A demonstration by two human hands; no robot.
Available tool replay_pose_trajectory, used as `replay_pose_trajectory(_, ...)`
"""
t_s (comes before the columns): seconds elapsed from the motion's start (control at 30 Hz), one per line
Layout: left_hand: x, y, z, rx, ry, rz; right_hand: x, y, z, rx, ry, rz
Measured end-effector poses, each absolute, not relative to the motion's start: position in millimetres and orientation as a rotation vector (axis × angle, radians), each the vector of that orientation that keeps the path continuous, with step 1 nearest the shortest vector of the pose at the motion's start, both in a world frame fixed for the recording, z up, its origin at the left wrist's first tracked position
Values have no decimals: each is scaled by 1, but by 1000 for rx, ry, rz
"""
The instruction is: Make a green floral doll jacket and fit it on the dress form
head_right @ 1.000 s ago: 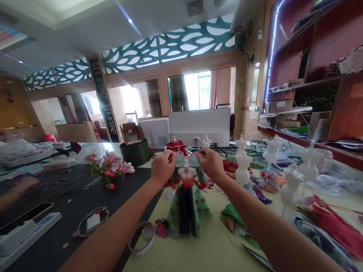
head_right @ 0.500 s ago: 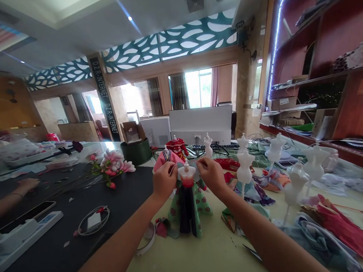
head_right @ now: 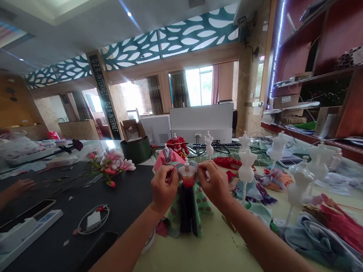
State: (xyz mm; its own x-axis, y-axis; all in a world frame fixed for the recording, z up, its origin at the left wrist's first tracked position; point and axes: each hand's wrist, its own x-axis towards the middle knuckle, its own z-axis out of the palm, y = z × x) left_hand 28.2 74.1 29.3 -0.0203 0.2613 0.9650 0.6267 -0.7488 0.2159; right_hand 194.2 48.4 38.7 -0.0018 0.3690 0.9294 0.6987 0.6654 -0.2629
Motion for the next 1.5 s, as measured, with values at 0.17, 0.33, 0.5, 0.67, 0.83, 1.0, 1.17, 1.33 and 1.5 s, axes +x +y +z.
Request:
replay_pose_trajectory(0.17, 26, 64, 24, -2046, -724, -1741, 196, 43, 30, -803, -1719, -443)
replay_pose_trajectory(0.33, 25, 57, 19, -2072, -647, -1582, 199, 42, 22, -746, -1843, -690)
replay_pose_trajectory(0.5, 27, 52, 16, -2069, -716, -1439, 197, 40, 18, -759, -1882, -779)
replay_pose_trajectory(0.67, 34, 45, 12, -2060, -852, -1384, 193, 39, 17, -766, -1866, -772)
replay_pose_trajectory(0.83, 40, 43, 5, -2063, -925, -1380, 190, 38, 15, -755, -1860, -757)
replay_pose_trajectory(1.0, 45, 38, 0, -2032, -1000, -1390, 185, 37, 12, -780, -1832, -714)
replay_pose_trajectory(1.17, 49, 34, -6, -2024, -1028, -1402, 181, 34, 8, -811, -1802, -656)
replay_pose_trajectory(1.33, 49, 32, -10, -2070, -1041, -1425, 182, 34, 5, -828, -1798, -628)
replay_pose_trajectory(1.5, 37, 26, -6, -2169, -944, -1466, 182, 33, 4, -826, -1809, -626)
